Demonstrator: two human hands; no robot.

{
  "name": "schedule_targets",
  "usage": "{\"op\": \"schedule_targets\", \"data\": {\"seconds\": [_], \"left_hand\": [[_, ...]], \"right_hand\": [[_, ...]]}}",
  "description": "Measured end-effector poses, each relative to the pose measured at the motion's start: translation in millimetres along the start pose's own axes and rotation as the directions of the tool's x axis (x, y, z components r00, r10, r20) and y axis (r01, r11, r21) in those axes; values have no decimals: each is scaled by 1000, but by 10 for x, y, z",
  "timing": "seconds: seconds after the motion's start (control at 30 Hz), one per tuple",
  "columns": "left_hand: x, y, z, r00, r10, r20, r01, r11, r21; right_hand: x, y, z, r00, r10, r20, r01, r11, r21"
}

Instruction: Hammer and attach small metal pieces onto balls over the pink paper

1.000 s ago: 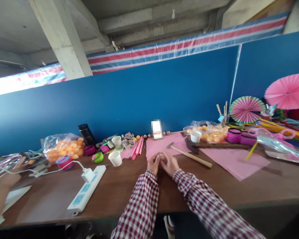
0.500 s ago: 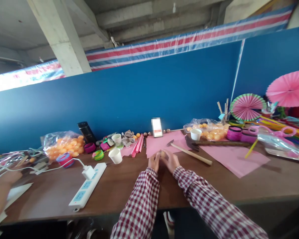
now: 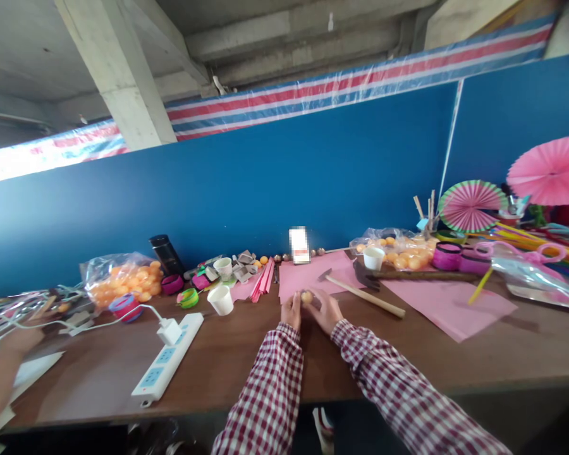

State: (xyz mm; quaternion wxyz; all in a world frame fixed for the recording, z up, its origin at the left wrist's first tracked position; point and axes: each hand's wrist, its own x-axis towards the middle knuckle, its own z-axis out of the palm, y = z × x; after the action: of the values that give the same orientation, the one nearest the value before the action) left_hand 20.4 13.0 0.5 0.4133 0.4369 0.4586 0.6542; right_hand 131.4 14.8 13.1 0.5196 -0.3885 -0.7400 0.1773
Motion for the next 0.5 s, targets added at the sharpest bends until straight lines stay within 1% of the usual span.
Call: {"op": "schedule_targets", "data": {"seconds": [0.3,0.43,0.5], "left_hand": [[-34,91,45,996,-78,51,81,995,-55],[-54,114,70,997,-65,49,68,997,-49],[-60,114,68,995,-64,73,70,994,-78]], "right_hand": [[2,42,-8,1000,10,-16,-11,1000,-19],[-3,-1,-22,999,19,-38,-21,999,-36],[-6,-27,-33,999,22,-44,-24,999,-43]]}}
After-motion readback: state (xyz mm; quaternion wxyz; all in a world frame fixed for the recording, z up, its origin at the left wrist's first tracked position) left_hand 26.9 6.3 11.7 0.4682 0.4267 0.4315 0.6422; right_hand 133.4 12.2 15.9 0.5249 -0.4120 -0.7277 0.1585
